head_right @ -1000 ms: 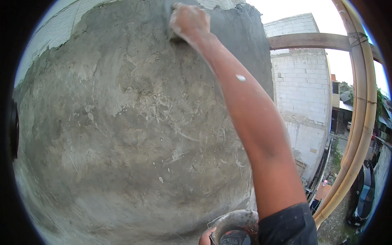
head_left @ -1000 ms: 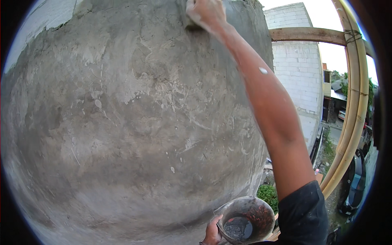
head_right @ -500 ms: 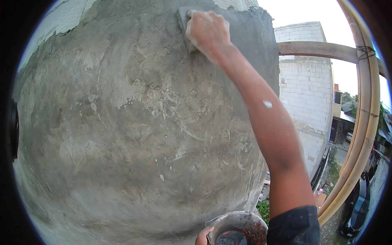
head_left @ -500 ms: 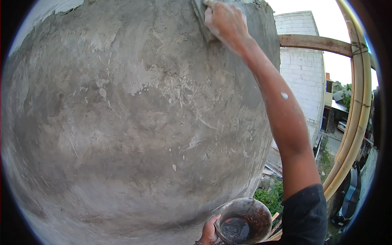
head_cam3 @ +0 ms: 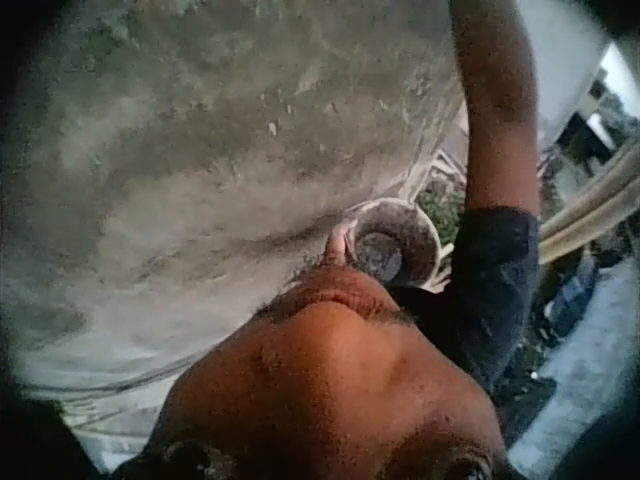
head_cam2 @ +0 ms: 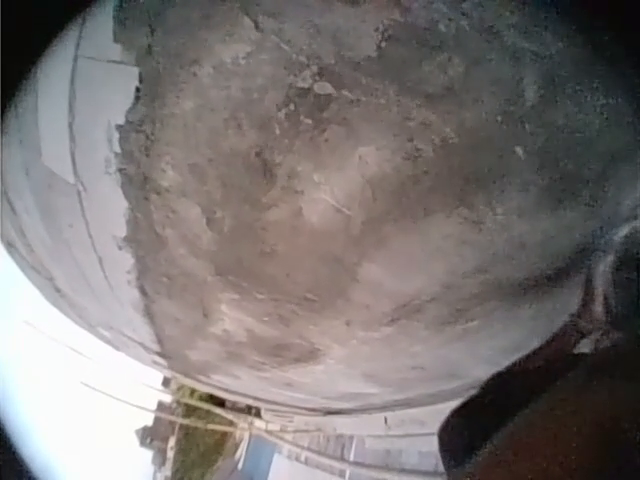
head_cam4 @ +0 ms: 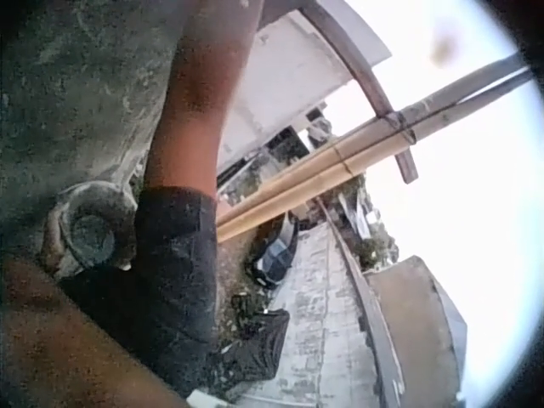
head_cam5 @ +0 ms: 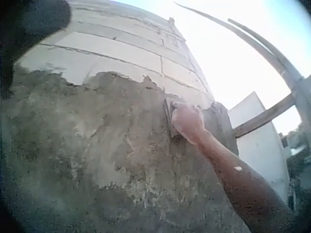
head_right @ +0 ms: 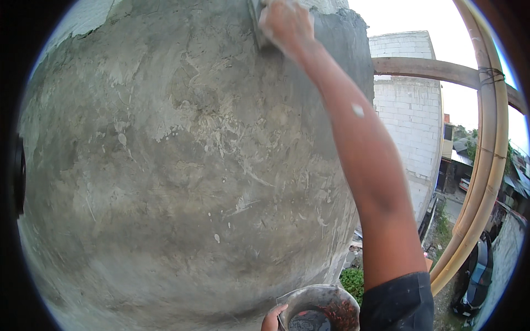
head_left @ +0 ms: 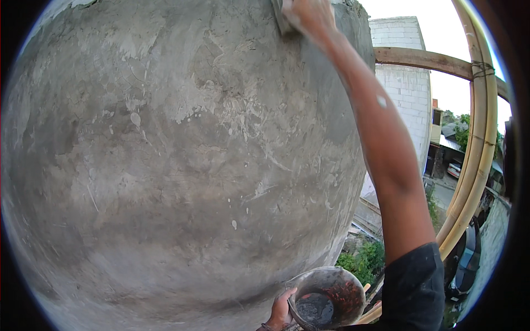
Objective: Applying and smoothing plaster or mortar on a concrete wall using a hand float.
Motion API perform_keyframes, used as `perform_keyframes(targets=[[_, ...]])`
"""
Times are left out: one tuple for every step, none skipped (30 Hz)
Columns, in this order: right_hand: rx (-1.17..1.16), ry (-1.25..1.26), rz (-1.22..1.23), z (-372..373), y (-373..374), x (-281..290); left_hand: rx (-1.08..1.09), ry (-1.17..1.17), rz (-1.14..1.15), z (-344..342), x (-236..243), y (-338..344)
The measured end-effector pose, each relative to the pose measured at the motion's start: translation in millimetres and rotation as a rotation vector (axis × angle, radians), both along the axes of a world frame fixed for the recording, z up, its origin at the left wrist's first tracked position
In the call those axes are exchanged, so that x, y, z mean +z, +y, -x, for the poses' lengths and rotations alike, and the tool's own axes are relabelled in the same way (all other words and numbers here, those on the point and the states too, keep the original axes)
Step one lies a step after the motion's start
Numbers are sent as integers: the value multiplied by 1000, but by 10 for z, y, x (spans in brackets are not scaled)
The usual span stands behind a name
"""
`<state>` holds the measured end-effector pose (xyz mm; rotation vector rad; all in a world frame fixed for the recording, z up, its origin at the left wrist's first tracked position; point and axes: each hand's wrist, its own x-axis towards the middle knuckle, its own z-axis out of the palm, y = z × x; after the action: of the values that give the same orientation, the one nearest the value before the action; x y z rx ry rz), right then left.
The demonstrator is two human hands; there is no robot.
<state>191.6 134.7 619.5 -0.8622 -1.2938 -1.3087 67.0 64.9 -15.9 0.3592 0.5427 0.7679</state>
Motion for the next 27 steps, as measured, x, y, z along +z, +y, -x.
perform_keyframes(targets=[[13,41,46,-24,-15,208,-7,1,4,-4,67,-52],[3,42,49,-70,-7,333,13,-2,25,-20,156,-102],[-95,43,21,-61,6,418,43,-6,47,-8,211,-133],[-196,43,-8,-75,24,459,40,-7,50,4,190,-123],[-202,42,-8,-123,72,414,3,-42,24,13,153,-82],[-159,1,-6,-105,164,250,-24,-79,2,38,130,-46],[-114,-43,-12,-63,195,77,-18,-86,-1,59,167,-47],[-53,-30,11,52,183,-229,-6,-54,-2,102,227,-62],[10,-17,35,176,168,-538,7,-21,-2,132,273,-65],[7,-15,30,175,164,-731,3,-19,-8,164,288,-82],[8,-84,-23,152,212,-895,22,-1,-5,183,299,-98],[6,-155,-76,122,224,-959,39,16,-3,176,305,-108],[-1,-155,-80,74,205,-878,32,17,-7,150,194,-80],[-42,-145,-125,19,211,-696,-5,-18,4,111,34,-36],[-80,-135,-169,-7,230,-495,-37,-52,17,80,-117,9],[-12,-4,-115,40,188,-281,-30,-51,24,81,-115,14],[55,128,-60,71,159,-22,-49,-66,56,86,-101,1],[-111,43,-125,-233,239,408,-93,-74,79,81,-92,-26],[-265,-48,-183,-335,243,651,-99,-71,79,94,-116,-24],[-277,-44,-184,-451,258,804,-92,-87,54,87,-149,-5],[-222,-36,-94,-361,240,841,-65,-102,44,116,-60,-49],[-175,-26,-7,-305,225,828,-66,-92,56,151,41,-79],[-58,-147,-33,-340,231,683,-84,-100,65,183,165,-79],[79,-267,-55,-232,236,379,-85,-109,80,255,269,-121],[168,-186,-99,19,150,-20,-93,-95,88,241,211,-94],[265,-93,-142,205,177,-313,-11,-39,37,187,108,-5],[-203,-18,20,-111,434,-413,21,18,-36,127,46,-7]])
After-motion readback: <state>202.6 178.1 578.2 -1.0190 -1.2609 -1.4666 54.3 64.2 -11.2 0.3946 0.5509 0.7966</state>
